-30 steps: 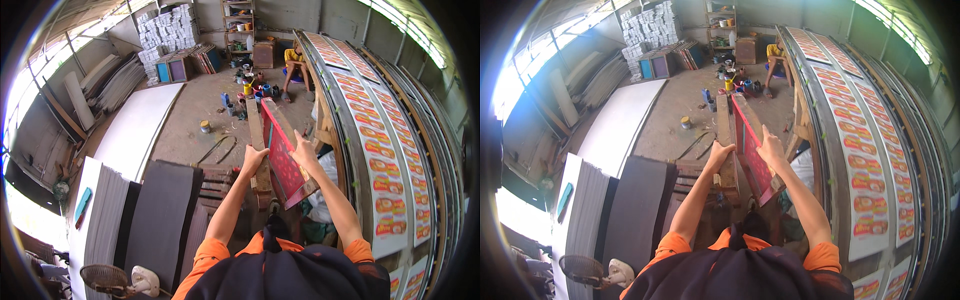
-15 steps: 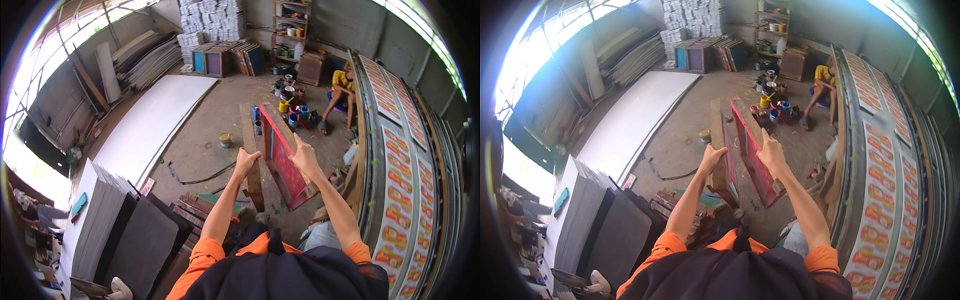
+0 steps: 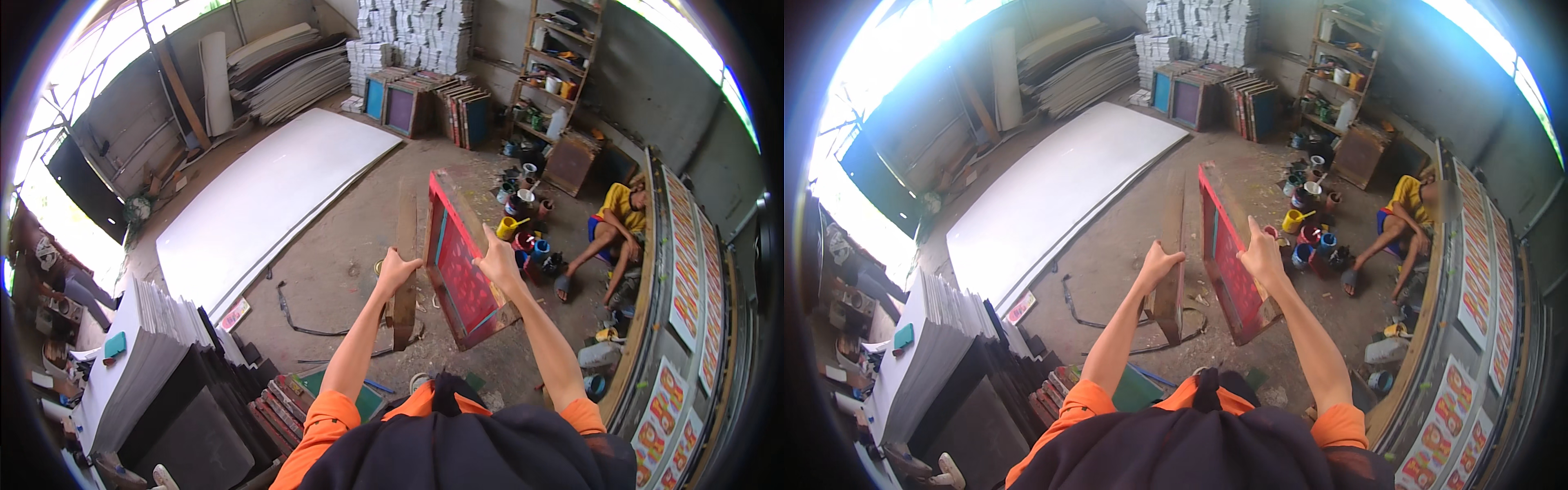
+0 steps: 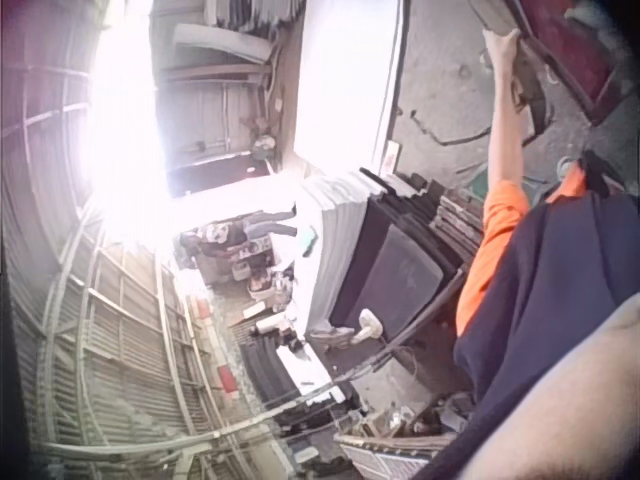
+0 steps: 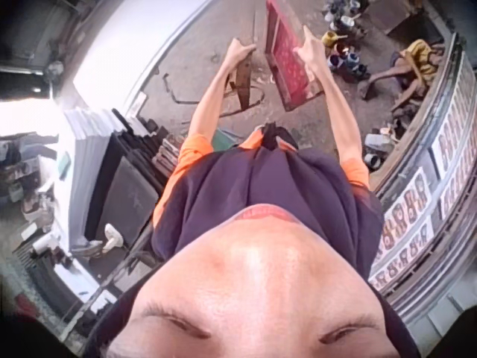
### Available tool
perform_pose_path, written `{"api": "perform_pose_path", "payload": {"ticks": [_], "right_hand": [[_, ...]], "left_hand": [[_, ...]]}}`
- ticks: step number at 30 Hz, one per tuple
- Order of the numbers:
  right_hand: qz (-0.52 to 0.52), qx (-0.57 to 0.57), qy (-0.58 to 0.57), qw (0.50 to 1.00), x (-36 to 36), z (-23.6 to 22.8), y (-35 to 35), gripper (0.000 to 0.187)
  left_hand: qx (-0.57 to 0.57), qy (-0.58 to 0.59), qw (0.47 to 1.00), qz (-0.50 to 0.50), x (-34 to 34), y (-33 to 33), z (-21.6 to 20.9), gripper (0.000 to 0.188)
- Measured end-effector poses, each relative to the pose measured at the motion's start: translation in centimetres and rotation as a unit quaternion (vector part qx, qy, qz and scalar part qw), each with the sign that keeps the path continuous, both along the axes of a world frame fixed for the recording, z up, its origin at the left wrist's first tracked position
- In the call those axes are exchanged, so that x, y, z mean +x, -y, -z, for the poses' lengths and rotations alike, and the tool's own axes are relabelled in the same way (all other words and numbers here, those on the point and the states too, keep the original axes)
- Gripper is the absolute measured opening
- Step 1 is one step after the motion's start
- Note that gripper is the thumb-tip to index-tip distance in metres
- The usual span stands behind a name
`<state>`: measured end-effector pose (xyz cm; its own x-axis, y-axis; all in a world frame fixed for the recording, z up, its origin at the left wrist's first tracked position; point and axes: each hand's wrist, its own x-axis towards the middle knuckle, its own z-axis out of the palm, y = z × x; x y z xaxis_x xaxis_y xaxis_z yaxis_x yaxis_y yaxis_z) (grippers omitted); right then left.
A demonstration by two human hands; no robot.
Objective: The person picks up rectangular screen frames from the floor and stacks them onto a growing pile. The person handles the frames one by one, walking between the floor and the stack to organize the materials.
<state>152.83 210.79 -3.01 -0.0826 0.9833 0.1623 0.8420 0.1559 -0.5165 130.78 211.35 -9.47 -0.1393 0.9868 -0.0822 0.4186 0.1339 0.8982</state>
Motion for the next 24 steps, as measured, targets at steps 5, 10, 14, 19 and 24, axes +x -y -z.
{"api": "perform_pose_path", "payload": {"ticks": [5,10,14,19,24], "right_hand": [[-0.041,0.017,-0.012,0.999,0.3,-0.3,-12.7,0.073],[-0.077,0.029,-0.015,0.996,0.6,0.0,-25.0,0.073],[-0.103,0.041,-0.039,0.993,0.9,0.1,-34.4,0.071],[-0.123,0.061,-0.054,0.989,0.5,-1.1,-44.7,0.071],[-0.097,0.048,-0.059,0.992,-0.7,-1.4,-54.3,0.070]], "left_hand": [[-0.015,0.005,1.000,-0.010,-0.3,-11.1,-1.4,0.062],[0.000,-0.010,1.000,-0.028,-0.1,-22.6,-1.2,0.061],[0.005,-0.056,0.998,-0.042,0.8,-30.4,-2.1,0.059],[-0.012,-0.024,0.998,-0.052,0.1,-40.7,-4.1,0.059],[-0.001,0.021,0.999,-0.050,-1.1,-51.9,-4.4,0.059]]}}
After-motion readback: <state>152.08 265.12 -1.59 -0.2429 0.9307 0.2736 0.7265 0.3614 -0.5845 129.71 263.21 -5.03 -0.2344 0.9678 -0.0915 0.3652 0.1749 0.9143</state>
